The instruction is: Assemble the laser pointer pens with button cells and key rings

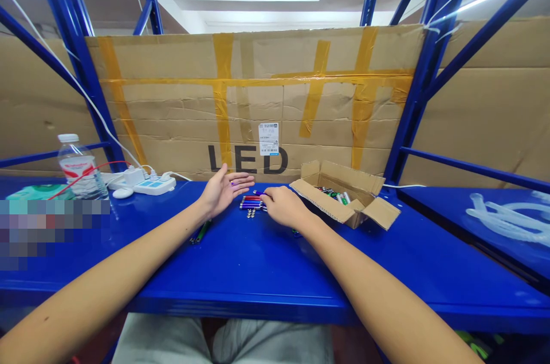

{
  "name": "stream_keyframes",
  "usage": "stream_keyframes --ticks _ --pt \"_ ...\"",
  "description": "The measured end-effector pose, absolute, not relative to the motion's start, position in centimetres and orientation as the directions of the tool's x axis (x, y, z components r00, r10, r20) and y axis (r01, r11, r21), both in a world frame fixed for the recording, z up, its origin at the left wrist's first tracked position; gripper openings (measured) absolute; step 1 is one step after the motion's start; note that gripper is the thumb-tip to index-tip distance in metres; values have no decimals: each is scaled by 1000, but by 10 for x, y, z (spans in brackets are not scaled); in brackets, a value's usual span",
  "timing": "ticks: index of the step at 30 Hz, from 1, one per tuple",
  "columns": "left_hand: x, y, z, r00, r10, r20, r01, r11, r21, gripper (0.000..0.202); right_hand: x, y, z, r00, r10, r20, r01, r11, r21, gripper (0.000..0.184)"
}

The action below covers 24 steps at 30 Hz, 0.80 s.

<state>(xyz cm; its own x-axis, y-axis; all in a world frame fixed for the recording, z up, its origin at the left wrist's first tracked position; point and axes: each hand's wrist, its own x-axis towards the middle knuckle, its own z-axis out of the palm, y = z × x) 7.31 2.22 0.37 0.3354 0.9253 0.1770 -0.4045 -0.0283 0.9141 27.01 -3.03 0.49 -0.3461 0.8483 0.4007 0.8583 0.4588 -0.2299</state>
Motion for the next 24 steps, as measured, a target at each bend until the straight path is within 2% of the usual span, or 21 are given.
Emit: stream_keyframes --ticks 9,19,24 --pt "71 20 7 407 894 186 -432 8 902 70 269 -29 5 -340 857 388 861 449 -238 38" --pt "70 22 6 423 884 196 -445 15 895 75 268 -31 4 -346 858 379 871 444 -210 40" --pt "70 17 10 424 891 163 -485 72 872 78 268 -30 4 -344 854 389 866 449 -221 39"
